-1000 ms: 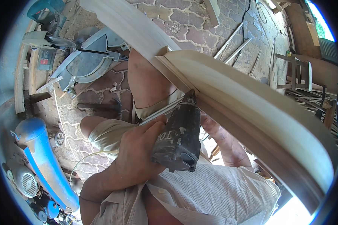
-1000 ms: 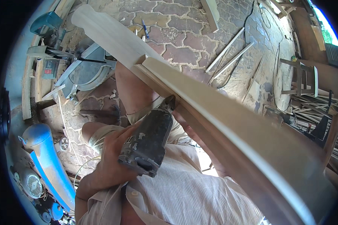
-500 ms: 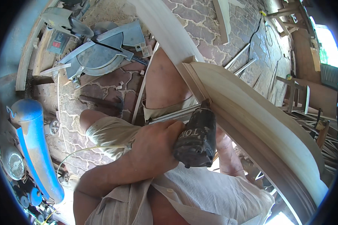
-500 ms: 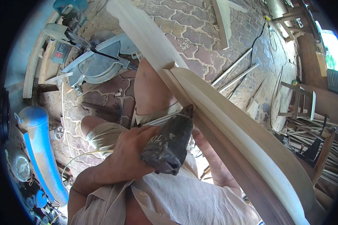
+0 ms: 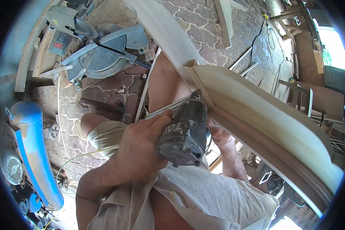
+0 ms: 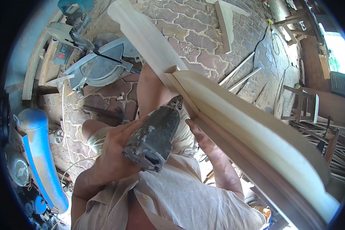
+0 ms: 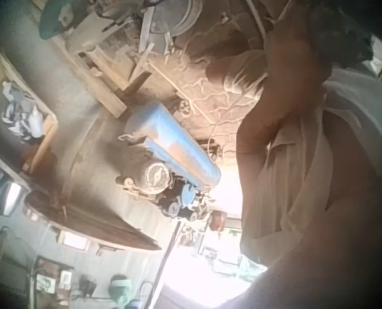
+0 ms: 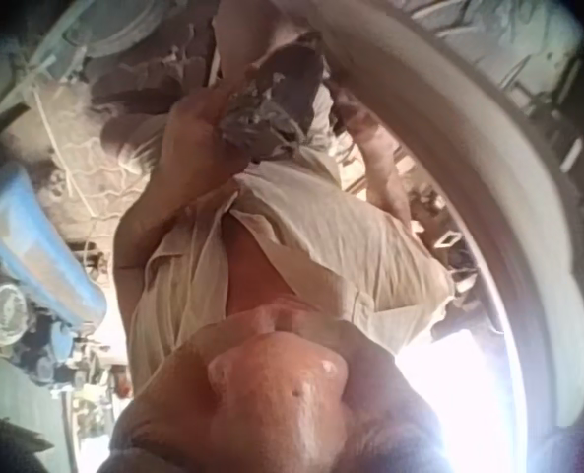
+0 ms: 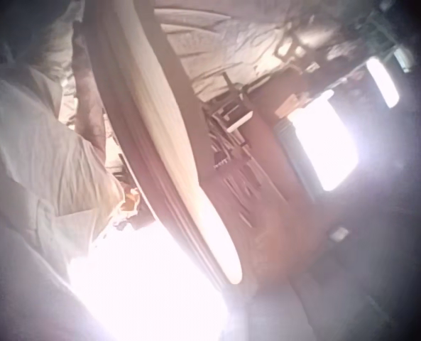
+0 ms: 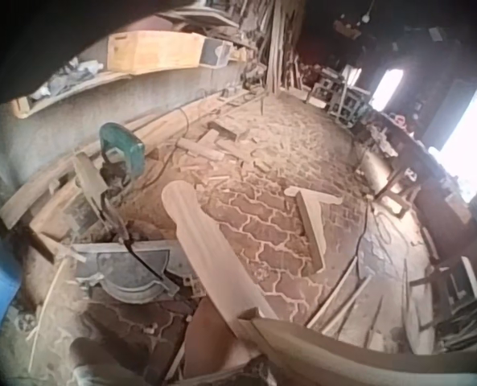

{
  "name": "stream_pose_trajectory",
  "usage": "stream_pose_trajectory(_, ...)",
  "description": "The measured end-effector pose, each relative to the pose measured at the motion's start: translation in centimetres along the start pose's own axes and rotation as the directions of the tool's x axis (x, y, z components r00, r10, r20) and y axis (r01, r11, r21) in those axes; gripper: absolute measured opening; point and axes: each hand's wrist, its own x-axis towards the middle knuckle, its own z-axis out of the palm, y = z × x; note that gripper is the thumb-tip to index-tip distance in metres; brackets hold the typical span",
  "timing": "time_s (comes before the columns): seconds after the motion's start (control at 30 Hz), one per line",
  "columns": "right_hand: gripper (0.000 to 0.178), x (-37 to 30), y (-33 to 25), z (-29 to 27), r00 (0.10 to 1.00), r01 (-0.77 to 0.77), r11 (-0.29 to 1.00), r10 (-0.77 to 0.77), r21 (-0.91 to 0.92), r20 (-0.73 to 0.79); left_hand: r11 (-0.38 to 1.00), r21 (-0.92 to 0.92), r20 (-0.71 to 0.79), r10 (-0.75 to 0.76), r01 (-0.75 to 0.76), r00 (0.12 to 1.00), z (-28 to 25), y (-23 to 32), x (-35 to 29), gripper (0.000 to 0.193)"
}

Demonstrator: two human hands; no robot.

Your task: Cutting wood pieces with a miter saw, sanding with an angle grinder, and assembling a frame with a nail gun.

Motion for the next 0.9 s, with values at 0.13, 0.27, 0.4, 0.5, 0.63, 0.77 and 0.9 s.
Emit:
stream_pose_trajectory(0.13, 0.039, -0.5, 0.0, 0.8, 0.998, 0.021, 0.919, 0.006, -0.393, 0.068, 0.999, 0.032, -0.032, 0.002, -0.001, 0.999, 0.1, 0.1, 0.2, 0.062)
stream_pose_trajectory(0.27, 0.044, -0.4, -0.1, 1.5, 0.970, 0.143, -0.019, -0.198, -0.990, 0.144, 1.000, 0.013, 0.019, -0.024, 0.024, 1.000, -0.1, 0.0, 0.6, 0.062)
stream_pose_trajectory(0.4, 0.047, 0.3, -1.0, -0.6, 0.895, 0.270, -0.640, -0.109, -0.719, 0.433, 1.000, 0.004, 0.010, -0.016, 0.016, 1.000, -0.1, -0.2, 0.5, 0.065)
stream_pose_trajectory(0.5, 0.046, -0.2, -0.6, 0.2, 0.845, 0.414, -0.704, 0.061, -0.577, 0.532, 1.000, -0.008, 0.011, -0.009, 0.009, 1.000, -0.1, -0.2, 0.5, 0.067)
stream_pose_trajectory(0.63, 0.044, -1.3, 0.5, 1.8, 0.841, 0.283, -0.937, 0.139, -0.206, 0.523, 1.000, -0.003, 0.018, -0.015, 0.015, 1.000, -0.1, -0.1, 0.8, 0.068)
stream_pose_trajectory(0.77, 0.043, -2.0, 1.3, 2.2, 0.809, -0.070, -0.829, 0.278, 0.555, 0.517, 1.000, -0.010, 0.023, -0.014, 0.014, 1.000, 0.0, -0.4, 1.2, 0.067)
stream_pose_trajectory(0.9, 0.043, -1.4, 0.5, 1.3, 0.779, -0.159, -0.704, 0.342, 0.692, 0.526, 1.000, 0.005, 0.013, 0.000, 0.000, 1.000, -0.1, -0.4, 0.9, 0.064)
